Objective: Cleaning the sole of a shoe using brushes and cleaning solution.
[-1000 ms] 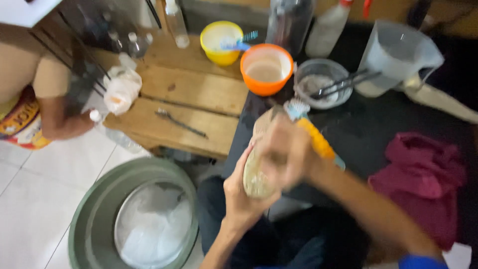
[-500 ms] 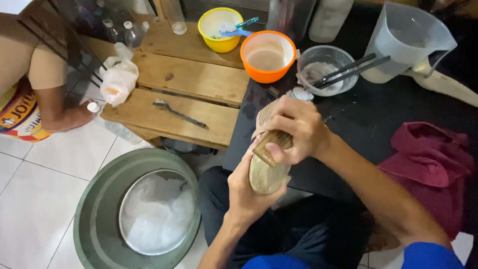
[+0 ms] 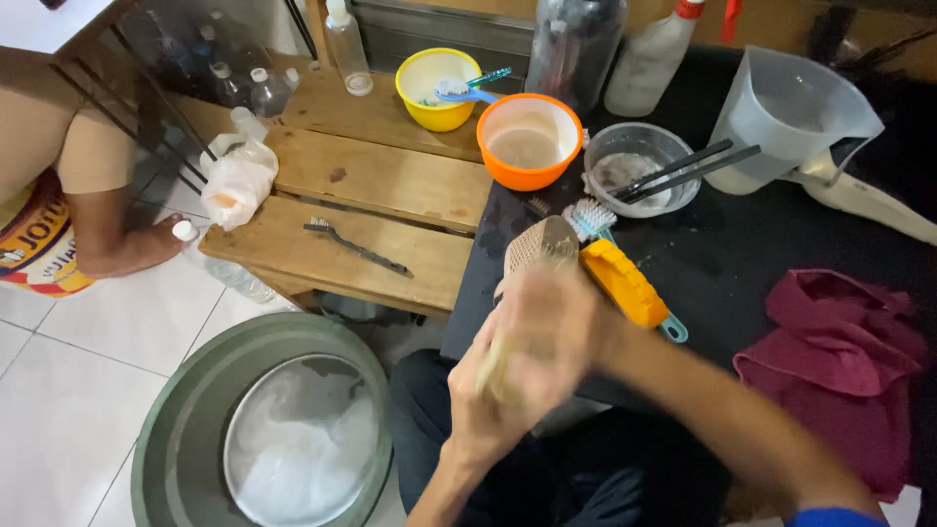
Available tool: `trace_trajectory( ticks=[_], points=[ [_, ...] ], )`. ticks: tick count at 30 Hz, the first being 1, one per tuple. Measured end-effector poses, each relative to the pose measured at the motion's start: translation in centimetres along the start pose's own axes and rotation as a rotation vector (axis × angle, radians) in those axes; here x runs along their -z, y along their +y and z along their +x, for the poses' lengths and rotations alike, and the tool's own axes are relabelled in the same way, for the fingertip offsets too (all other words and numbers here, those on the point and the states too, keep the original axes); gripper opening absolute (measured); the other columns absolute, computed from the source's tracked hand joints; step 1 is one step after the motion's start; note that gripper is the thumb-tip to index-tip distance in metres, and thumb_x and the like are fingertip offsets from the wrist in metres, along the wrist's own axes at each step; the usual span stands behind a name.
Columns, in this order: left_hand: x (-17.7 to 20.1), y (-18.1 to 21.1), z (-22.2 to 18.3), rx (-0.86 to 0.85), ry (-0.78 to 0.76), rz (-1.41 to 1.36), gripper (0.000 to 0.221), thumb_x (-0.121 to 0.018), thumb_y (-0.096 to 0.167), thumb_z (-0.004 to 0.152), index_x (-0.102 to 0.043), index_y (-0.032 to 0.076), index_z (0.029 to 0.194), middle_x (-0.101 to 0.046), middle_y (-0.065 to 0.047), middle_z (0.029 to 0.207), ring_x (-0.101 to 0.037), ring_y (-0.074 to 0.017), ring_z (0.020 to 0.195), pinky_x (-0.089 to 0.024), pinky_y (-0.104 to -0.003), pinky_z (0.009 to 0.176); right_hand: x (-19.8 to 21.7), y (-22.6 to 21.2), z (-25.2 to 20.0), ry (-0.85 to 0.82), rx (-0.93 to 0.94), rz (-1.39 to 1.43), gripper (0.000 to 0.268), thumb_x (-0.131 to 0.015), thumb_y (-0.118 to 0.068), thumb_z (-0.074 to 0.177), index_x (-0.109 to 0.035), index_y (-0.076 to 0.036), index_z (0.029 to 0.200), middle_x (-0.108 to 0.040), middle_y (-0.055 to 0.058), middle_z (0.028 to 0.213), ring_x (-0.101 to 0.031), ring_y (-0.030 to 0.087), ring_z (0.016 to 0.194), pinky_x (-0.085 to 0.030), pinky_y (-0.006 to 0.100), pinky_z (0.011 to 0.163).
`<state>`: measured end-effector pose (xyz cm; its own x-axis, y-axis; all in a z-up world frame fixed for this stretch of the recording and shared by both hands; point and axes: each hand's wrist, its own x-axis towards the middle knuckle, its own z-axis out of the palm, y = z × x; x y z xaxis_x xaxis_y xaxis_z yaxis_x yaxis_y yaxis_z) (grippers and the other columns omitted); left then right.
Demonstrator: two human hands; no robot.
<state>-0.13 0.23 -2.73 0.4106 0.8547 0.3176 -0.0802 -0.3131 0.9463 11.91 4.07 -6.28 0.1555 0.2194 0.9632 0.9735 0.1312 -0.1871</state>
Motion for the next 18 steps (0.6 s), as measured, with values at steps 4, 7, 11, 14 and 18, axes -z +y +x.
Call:
trace_trajectory(
  ticks=[4,7,11,14,18],
  points=[
    [-10.5,-17.4,-0.6,-0.169,0.239,0.471,0.084,-0.091,0.029,0.068,-0.051,-0.004,0.133,-0.067,-0.017,0.125,-0.071,-0.0252,0.109,-0.058,-0.035,0.094,3.6,3.1,12.7,-0.508,0.374,0.695,0.024,-0.054,-0.028,0.090,-0.067,-0.009,0.084,-0.057,0.008,0.079,-0.059,0.024,0.069,-0.048,0.036,0.064],
    [-8.6,-17.2,0.7,0.173,0.531,0.977,0.041,-0.074,0.021,0.077,-0.055,0.004,0.109,-0.063,-0.005,0.102,-0.066,-0.0179,0.090,-0.054,-0.031,0.082,3.5,2.5,10.7,-0.418,0.544,0.763,0.038,-0.050,-0.044,0.092,-0.071,-0.013,0.089,-0.056,0.002,0.075,-0.054,0.021,0.064,-0.048,0.036,0.064],
    [0.2,0.7,0.0,-0.189,0.138,0.269,0.096,-0.096,0.033,0.064,-0.052,-0.002,0.142,-0.070,-0.013,0.131,-0.073,-0.0197,0.113,-0.060,-0.031,0.097,3.0,3.9,14.1,-0.522,0.316,0.569,0.027,-0.050,-0.024,0.092,-0.067,-0.010,0.077,-0.053,0.006,0.073,-0.051,0.023,0.063,-0.042,0.036,0.058],
    [-0.5,-0.9,0.7,-0.257,0.113,0.110,0.071,-0.082,0.007,0.084,-0.049,-0.004,0.145,-0.058,-0.016,0.148,-0.063,-0.0220,0.132,-0.048,-0.029,0.116,4.5,2.2,8.6,-0.366,0.482,0.501,0.025,-0.056,-0.032,0.084,-0.071,-0.012,0.088,-0.060,0.007,0.079,-0.058,0.027,0.069,-0.045,0.045,0.069],
    [0.0,0.0,-0.9,-0.238,0.040,0.204,0.080,-0.081,0.015,0.083,-0.042,-0.007,0.149,-0.051,-0.022,0.154,-0.061,-0.0289,0.135,-0.051,-0.033,0.113,4.5,3.4,9.2,-0.412,0.533,0.782,0.057,-0.045,-0.049,0.093,-0.072,-0.001,0.108,-0.071,0.019,0.101,-0.073,0.038,0.094,-0.059,0.052,0.090]
  ],
)
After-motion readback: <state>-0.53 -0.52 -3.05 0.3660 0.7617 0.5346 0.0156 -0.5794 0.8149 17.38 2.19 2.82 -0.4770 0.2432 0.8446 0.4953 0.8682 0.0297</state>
